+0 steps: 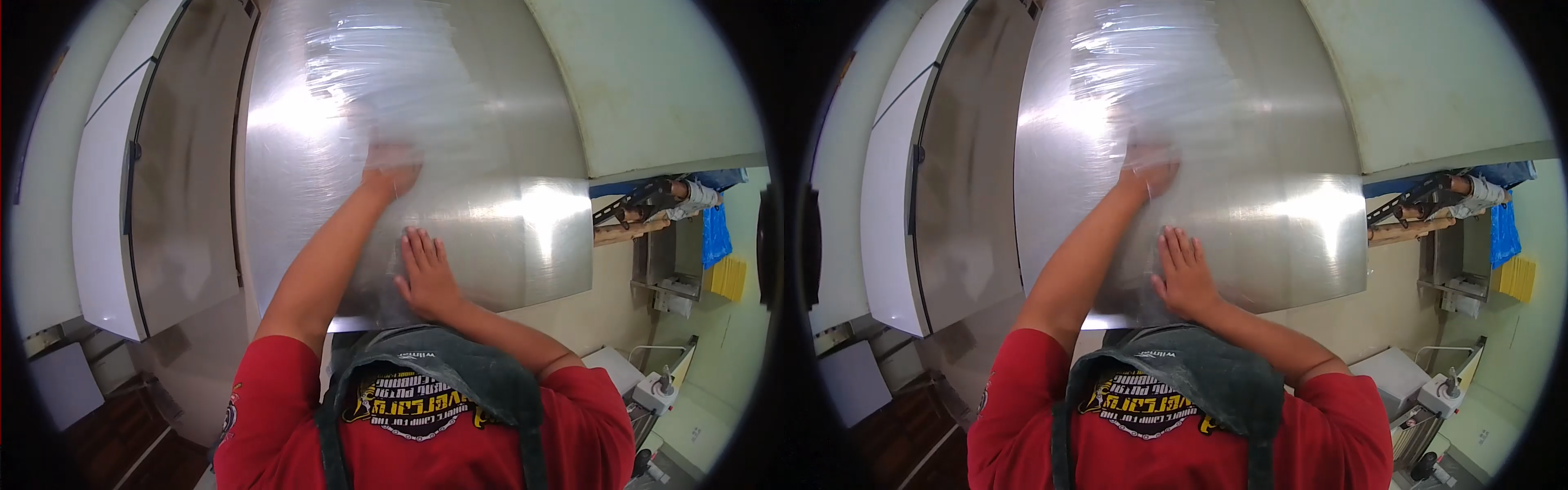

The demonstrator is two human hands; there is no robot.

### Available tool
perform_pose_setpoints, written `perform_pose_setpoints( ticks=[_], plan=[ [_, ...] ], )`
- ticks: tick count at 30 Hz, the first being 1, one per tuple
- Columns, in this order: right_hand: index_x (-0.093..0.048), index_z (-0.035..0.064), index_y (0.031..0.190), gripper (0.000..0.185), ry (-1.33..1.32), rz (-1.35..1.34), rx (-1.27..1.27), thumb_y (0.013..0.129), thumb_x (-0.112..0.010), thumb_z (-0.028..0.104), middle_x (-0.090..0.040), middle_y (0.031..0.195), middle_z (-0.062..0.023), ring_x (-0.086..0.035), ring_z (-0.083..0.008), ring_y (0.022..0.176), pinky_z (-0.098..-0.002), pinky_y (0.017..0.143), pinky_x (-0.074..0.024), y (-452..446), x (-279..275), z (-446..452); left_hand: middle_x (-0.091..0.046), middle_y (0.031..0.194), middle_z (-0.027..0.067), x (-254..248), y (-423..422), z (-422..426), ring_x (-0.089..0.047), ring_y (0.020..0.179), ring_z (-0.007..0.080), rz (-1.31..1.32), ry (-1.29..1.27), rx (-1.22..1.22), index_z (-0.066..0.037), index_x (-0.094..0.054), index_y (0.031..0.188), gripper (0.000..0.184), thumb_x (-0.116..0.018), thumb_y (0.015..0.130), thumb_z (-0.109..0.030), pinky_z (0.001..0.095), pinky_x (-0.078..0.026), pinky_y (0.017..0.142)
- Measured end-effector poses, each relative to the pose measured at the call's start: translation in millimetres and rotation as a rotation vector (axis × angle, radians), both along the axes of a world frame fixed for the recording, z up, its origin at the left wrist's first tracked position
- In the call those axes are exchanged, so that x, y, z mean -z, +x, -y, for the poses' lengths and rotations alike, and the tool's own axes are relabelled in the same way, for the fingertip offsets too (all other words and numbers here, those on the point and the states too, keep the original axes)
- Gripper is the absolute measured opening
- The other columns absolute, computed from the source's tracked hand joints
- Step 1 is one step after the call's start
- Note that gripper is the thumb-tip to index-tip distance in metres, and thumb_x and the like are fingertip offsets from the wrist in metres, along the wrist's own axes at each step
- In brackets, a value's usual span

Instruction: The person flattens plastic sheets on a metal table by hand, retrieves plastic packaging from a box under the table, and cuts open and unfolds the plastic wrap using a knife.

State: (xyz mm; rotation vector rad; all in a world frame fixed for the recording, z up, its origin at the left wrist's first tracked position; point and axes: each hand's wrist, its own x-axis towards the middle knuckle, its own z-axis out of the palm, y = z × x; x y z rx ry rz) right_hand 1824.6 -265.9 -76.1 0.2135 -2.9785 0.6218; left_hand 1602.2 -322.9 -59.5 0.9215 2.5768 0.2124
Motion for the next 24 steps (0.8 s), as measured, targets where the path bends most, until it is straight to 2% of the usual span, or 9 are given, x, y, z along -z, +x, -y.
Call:
perform_pose_setpoints(
  ticks=[2,4,6,11,14,15,18,21,24],
  plan=[
    [-0.041,-0.0045,0.137,0.058,0.003,0.033,-0.069,0.093,-0.048,0.033,-0.041,0.142,-0.0247,-0.034,-0.0369,0.137,-0.0549,0.114,-0.0201,-6.0,1.5,-0.4,-0.046,0.14,0.0189,2.0,0.7,8.2,-0.036,0.135,0.0397,0.096,-0.252,0.142,-0.002,-0.046,0.137,0.056,-0.054,0.087,-0.026,0.055,-0.023,0.113],
    [-0.044,-0.0026,0.136,0.057,0.152,0.118,-0.06,0.093,-0.047,0.035,-0.042,0.143,-0.0227,-0.036,-0.037,0.136,-0.0555,0.113,-0.0227,-56.5,7.2,-15.5,-0.046,0.137,0.0227,38.6,40.8,42.7,-0.039,0.131,0.0436,-0.438,0.558,0.092,0.002,-0.045,0.136,0.056,-0.056,0.086,-0.022,0.056,-0.025,0.111],
    [-0.053,0.0033,0.129,0.052,0.148,-0.062,-0.117,0.092,-0.05,0.04,-0.05,0.136,-0.0208,-0.044,-0.0386,0.129,-0.0535,0.107,-0.0312,-123.4,48.6,-42.7,-0.043,0.138,0.0267,8.7,94.2,40.3,-0.036,0.132,0.0449,-0.187,0.646,-0.267,0.007,-0.042,0.136,0.059,-0.058,0.086,-0.021,0.0554,-0.022,0.113],
    [-0.066,0.0049,0.108,0.039,0.033,0.273,0.009,0.093,-0.045,0.034,-0.062,0.118,-0.0213,-0.058,-0.0412,0.108,-0.0531,0.096,-0.0411,-184.4,-14.7,-49.8,-0.029,0.149,0.03,18.2,209.4,44.5,-0.021,0.143,0.042,-0.091,0.334,-0.027,0.013,-0.032,0.14,0.073,-0.054,0.089,-0.033,0.0529,-0.015,0.116],
    [-0.069,0.0051,0.103,0.039,-0.039,0.307,0.004,0.093,-0.043,0.033,-0.063,0.113,-0.0239,-0.06,-0.0437,0.102,-0.0538,0.093,-0.0431,-193.6,-30.7,-48.6,-0.026,0.152,0.0268,34.8,157.0,33.2,-0.017,0.145,0.0401,-0.137,0.313,-0.033,0.006,-0.031,0.145,0.073,-0.052,0.089,-0.037,0.0527,-0.015,0.117],
    [-0.064,0.0016,0.115,0.042,0.251,0.312,-0.165,0.092,-0.046,0.032,-0.057,0.124,-0.0261,-0.053,-0.0443,0.115,-0.056,0.099,-0.0376,-173.6,-24.9,-48.9,-0.03,0.15,0.0265,36.1,130.6,30.0,-0.023,0.142,0.0403,-0.228,0.263,0.019,0.005,-0.035,0.143,0.07,-0.051,0.089,-0.036,0.0515,-0.017,0.116],
    [-0.044,-0.0049,0.136,0.059,0.046,-0.04,0.083,0.091,-0.05,0.033,-0.04,0.143,-0.0265,-0.036,-0.0406,0.134,-0.0581,0.11,-0.0239,-70.6,-10.6,-21.8,-0.036,0.15,0.0192,64.0,49.6,28.4,-0.032,0.138,0.0402,-0.236,0.138,0.123,-0.011,-0.045,0.141,0.056,-0.05,0.09,-0.034,0.0551,-0.022,0.113],
    [-0.036,-0.0055,0.142,0.069,0.042,0.091,-0.011,0.09,-0.052,0.037,-0.033,0.149,-0.0247,-0.029,-0.0377,0.14,-0.0571,0.113,-0.0184,-4.8,-8.2,-3.4,-0.043,0.143,0.0237,20.5,1.7,10.2,-0.04,0.131,0.0421,0.33,-0.005,-0.012,-0.005,-0.052,0.133,0.05,-0.051,0.09,-0.028,0.0528,-0.029,0.109],
    [-0.033,-0.0044,0.144,0.073,0.057,0.161,-0.088,0.089,-0.053,0.041,-0.025,0.154,-0.0223,-0.021,-0.0366,0.144,-0.0548,0.116,-0.0157,-21.7,-0.7,-10.9,-0.045,0.137,0.0286,27.0,25.8,19.4,-0.041,0.128,0.045,-0.061,-0.031,0.052,0.003,-0.05,0.131,0.049,-0.051,0.09,-0.022,0.0497,-0.034,0.108]
  ],
)
